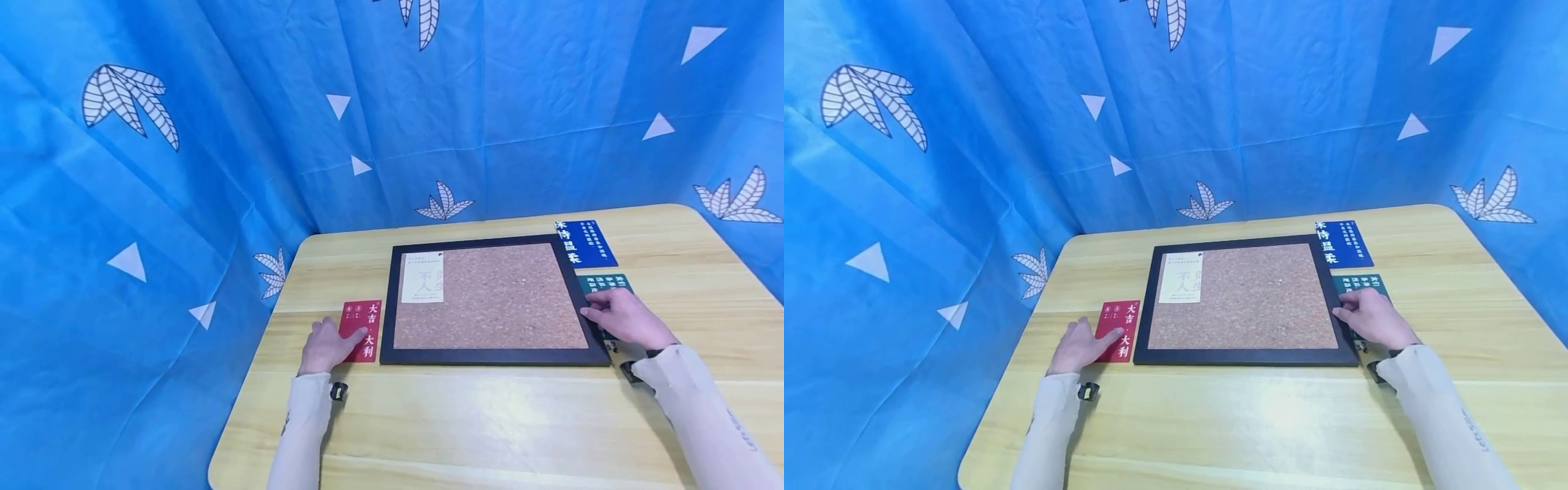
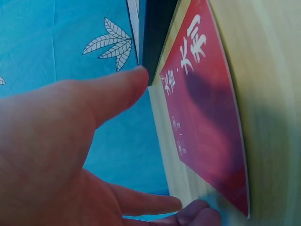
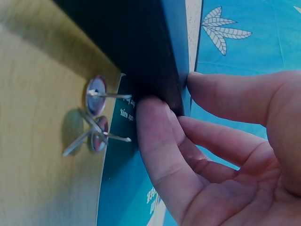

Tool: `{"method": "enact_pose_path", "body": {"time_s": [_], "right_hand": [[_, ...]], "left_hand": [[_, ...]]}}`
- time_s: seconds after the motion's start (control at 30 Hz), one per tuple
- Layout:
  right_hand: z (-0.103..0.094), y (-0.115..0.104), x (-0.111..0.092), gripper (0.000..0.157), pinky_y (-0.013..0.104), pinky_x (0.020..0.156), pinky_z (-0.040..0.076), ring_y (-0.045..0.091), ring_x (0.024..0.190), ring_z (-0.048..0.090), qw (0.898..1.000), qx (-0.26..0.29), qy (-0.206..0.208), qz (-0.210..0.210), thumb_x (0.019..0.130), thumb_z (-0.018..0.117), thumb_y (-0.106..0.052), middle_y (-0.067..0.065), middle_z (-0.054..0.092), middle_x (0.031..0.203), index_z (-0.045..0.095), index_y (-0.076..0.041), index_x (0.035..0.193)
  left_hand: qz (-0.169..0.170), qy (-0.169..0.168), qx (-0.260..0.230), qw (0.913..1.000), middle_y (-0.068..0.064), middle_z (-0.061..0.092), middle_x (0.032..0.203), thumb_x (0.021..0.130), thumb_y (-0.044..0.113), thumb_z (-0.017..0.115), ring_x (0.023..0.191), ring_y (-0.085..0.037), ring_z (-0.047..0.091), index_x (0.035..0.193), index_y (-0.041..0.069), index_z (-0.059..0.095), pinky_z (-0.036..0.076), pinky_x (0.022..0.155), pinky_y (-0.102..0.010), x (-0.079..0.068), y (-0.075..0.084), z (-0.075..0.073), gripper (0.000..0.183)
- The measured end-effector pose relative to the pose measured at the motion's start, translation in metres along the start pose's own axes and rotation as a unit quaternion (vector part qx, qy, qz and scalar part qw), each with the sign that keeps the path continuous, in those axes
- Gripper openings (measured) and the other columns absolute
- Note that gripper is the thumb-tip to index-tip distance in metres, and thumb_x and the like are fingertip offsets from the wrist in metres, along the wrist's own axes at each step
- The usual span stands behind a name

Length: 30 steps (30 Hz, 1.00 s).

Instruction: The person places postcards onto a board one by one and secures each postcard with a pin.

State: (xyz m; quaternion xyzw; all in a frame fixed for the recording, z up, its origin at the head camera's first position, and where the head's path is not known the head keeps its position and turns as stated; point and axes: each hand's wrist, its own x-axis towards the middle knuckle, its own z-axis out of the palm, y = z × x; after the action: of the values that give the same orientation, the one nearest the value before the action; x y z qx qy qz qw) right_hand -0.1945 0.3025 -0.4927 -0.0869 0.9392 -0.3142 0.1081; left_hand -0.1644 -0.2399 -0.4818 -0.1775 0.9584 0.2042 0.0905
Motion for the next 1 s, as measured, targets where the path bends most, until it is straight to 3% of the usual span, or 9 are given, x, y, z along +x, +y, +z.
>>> {"method": "enact_pose_path", "body": {"time_s": [0.23,0.43,0.77,1.0], "right_hand": [[0.0,0.001,-0.002,0.047,0.03,0.065,0.048,0.021,0.081,0.061,1.0,0.005,-0.001,0.005,0.101,0.061,-0.017,0.017,0.07,0.095,0.057,0.021,0.129],[0.0,0.0,-0.003,0.048,0.032,0.069,0.051,0.023,0.083,0.063,1.0,0.006,0.005,0.004,0.101,0.061,-0.017,0.022,0.072,0.1,0.057,0.022,0.13],[0.002,0.0,-0.002,0.048,0.031,0.068,0.05,0.023,0.083,0.062,1.0,0.004,0.006,0.005,0.102,0.061,-0.017,0.021,0.071,0.1,0.056,0.022,0.13],[0.001,-0.003,-0.003,0.048,0.03,0.067,0.049,0.023,0.083,0.062,1.0,0.007,0.008,0.004,0.101,0.061,-0.016,0.021,0.071,0.099,0.057,0.022,0.13]], "left_hand": [[0.0,-0.008,0.044,0.999,-0.027,0.055,0.125,0.079,0.056,0.079,0.107,-0.04,0.06,0.141,-0.008,0.049,0.054,0.093,-0.061,-0.006,0.003,0.003,0.094],[0.004,-0.007,0.062,0.998,-0.025,0.057,0.115,0.077,0.05,0.084,0.102,-0.037,0.058,0.134,-0.008,0.054,0.054,0.088,-0.058,-0.009,0.004,0.004,0.087],[-0.004,0.003,0.041,0.9991,-0.027,0.055,0.117,0.076,0.037,0.088,0.107,-0.041,0.056,0.132,-0.009,0.055,0.055,0.088,-0.057,-0.011,-0.003,-0.001,0.08],[-0.013,-0.007,-0.012,0.9998,-0.028,0.053,0.121,0.076,0.032,0.088,0.111,-0.044,0.053,0.138,-0.008,0.05,0.054,0.089,-0.059,-0.007,-0.012,-0.006,0.083]]}}
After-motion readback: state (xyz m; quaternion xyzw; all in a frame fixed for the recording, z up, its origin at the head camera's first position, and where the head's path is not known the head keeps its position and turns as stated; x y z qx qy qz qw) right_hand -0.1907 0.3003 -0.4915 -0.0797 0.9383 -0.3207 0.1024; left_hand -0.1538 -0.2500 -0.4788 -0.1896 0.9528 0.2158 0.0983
